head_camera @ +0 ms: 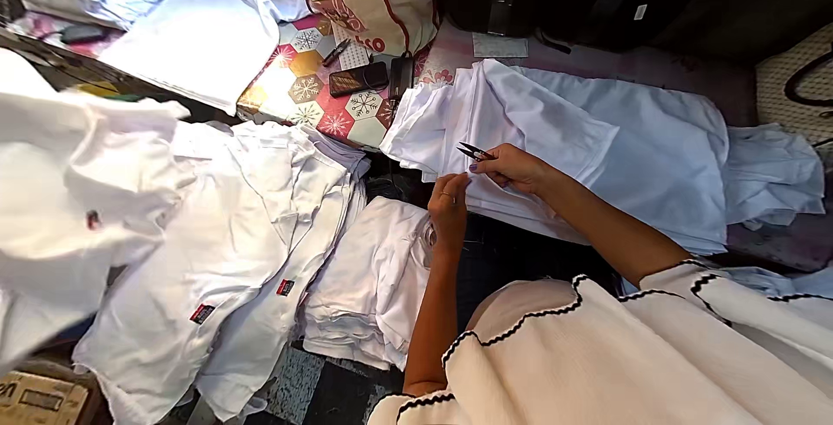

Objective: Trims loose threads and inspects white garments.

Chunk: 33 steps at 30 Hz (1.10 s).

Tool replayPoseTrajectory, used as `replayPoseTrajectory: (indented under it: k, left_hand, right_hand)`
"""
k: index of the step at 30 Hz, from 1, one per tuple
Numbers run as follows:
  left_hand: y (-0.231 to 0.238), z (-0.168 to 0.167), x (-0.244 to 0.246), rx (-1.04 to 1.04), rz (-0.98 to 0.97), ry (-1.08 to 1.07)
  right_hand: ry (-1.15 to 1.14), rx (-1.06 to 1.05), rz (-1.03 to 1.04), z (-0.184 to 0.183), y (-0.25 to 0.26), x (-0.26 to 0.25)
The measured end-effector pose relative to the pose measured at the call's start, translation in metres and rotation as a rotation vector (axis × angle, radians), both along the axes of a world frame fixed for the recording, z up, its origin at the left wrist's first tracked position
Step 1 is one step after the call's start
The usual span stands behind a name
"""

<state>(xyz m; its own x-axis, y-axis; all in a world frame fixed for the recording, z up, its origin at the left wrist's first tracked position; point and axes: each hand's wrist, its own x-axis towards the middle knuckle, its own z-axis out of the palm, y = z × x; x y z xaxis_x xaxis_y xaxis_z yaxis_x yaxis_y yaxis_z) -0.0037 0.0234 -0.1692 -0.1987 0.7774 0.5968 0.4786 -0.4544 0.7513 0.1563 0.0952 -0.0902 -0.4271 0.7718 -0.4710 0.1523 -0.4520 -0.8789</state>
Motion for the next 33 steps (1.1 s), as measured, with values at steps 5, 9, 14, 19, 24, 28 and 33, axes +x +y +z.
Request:
replayPoseTrajectory:
  k: [5, 9, 14, 19, 24, 28, 33]
  left_hand:
    - [-0.006, -0.002, -0.011, -0.173, 0.045, 0.087]
    - [-0.021, -0.011, -0.02, -0.351, 0.034, -0.009]
    - [-0.03, -0.008, -0.011, -0.36, 0.003, -0.12]
    - [-0.031, -0.006, -0.007, -0.316, -0.006, -0.114]
    - [-0.032, -0.013, -0.006, -0.283, 0.011, -0.117]
    - [-0.036, -0.013, -0.007, -0.302, 0.022, -0.15]
    - [-0.037, -0.012, -0.004, -0.312, 0.035, -0.182]
  right_hand:
    - [-0.081, 0.089, 0.001, 0.018, -0.013, 0.004]
    - [-0.222, 0.152, 0.045, 0.031, -0.029, 0.017]
    - [-0.365, 0.088, 0.176, 0.017, -0.031, 0.004]
    - [-0.445, 0.167, 0.213, 0.004, -0.024, -0.012]
    - [-0.493, 0.279, 0.211, -0.003, -0.024, -0.009]
    - [-0.624, 0.574, 0.256, 0.009, -0.034, -0.008]
    - [-0.816, 0.591, 0.362, 0.019, -0.036, -0.018]
